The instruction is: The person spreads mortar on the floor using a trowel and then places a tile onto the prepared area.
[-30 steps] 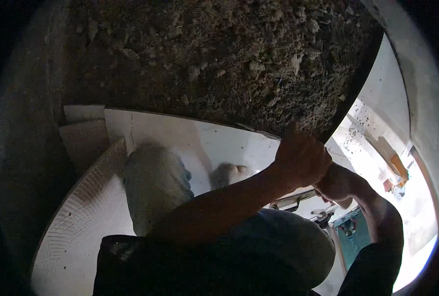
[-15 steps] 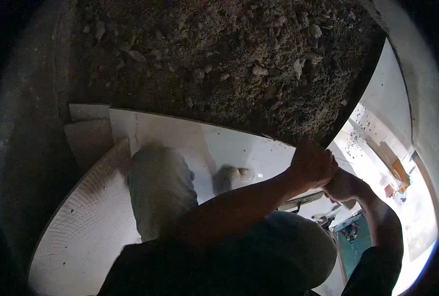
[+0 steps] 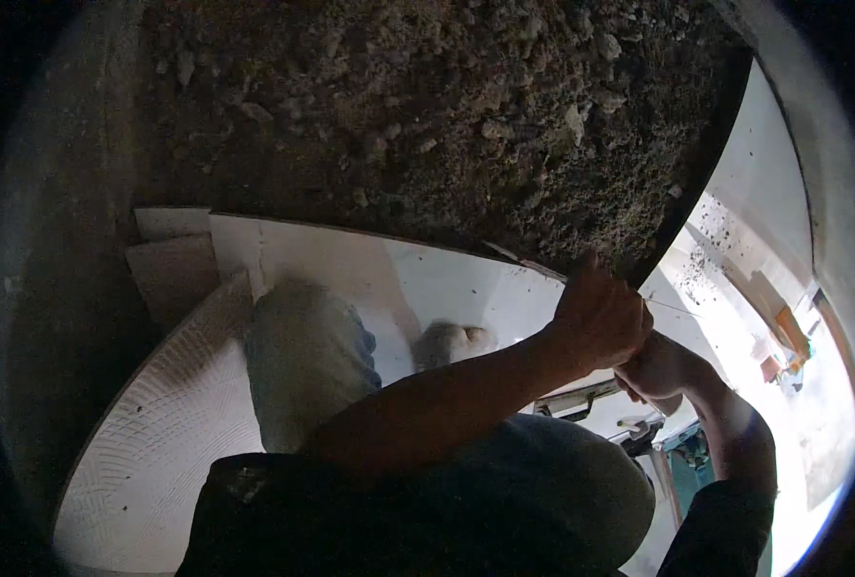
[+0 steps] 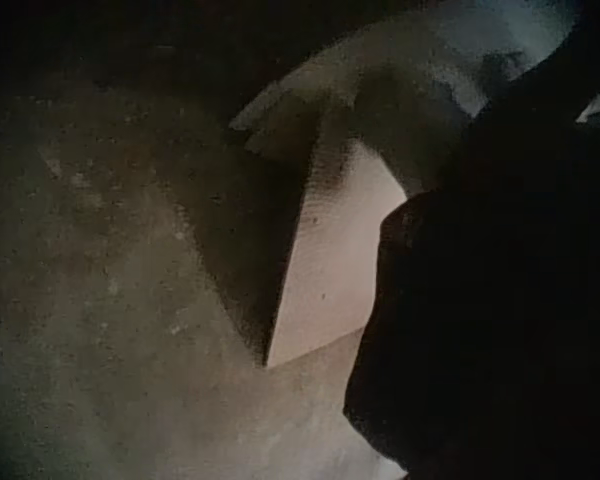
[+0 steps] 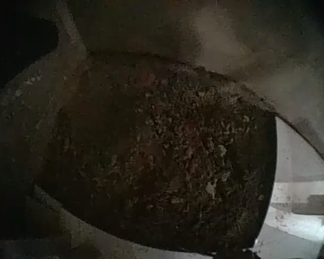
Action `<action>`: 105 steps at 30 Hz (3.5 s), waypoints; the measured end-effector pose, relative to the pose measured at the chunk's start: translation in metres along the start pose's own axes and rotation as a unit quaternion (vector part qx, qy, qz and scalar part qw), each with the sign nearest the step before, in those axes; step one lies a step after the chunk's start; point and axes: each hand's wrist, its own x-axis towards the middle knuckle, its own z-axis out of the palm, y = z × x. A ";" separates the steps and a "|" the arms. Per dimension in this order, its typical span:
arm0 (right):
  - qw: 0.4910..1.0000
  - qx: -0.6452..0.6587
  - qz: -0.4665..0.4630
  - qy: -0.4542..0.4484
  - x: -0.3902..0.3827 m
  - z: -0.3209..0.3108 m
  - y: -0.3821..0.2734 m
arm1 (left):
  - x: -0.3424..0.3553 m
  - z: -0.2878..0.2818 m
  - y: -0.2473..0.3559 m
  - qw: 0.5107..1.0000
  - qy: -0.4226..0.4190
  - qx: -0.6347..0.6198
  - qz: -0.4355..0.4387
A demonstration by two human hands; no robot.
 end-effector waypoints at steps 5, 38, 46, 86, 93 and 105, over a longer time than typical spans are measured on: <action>0.996 0.018 0.078 0.027 0.008 0.015 0.050 | 0.016 0.051 0.010 0.992 0.108 -0.070 -0.010; 0.837 -0.323 -0.344 0.277 0.052 -0.005 -0.119 | -0.120 -0.063 -0.056 0.961 0.233 0.119 -0.089; 0.901 -0.126 -0.338 0.243 0.068 -0.029 -0.189 | -0.184 -0.126 -0.104 0.879 0.452 0.078 -0.127; 0.865 -0.142 -0.299 0.378 0.097 -0.017 -0.024 | -0.173 -0.155 -0.149 0.862 0.291 0.129 -0.395; 0.863 -0.091 -0.327 0.375 0.068 -0.030 -0.042 | -0.263 -0.121 -0.064 0.878 0.077 0.150 -0.448; 0.768 -0.283 -0.390 0.422 0.094 -0.040 -0.098 | -0.240 -0.101 -0.065 0.894 0.034 0.324 -0.306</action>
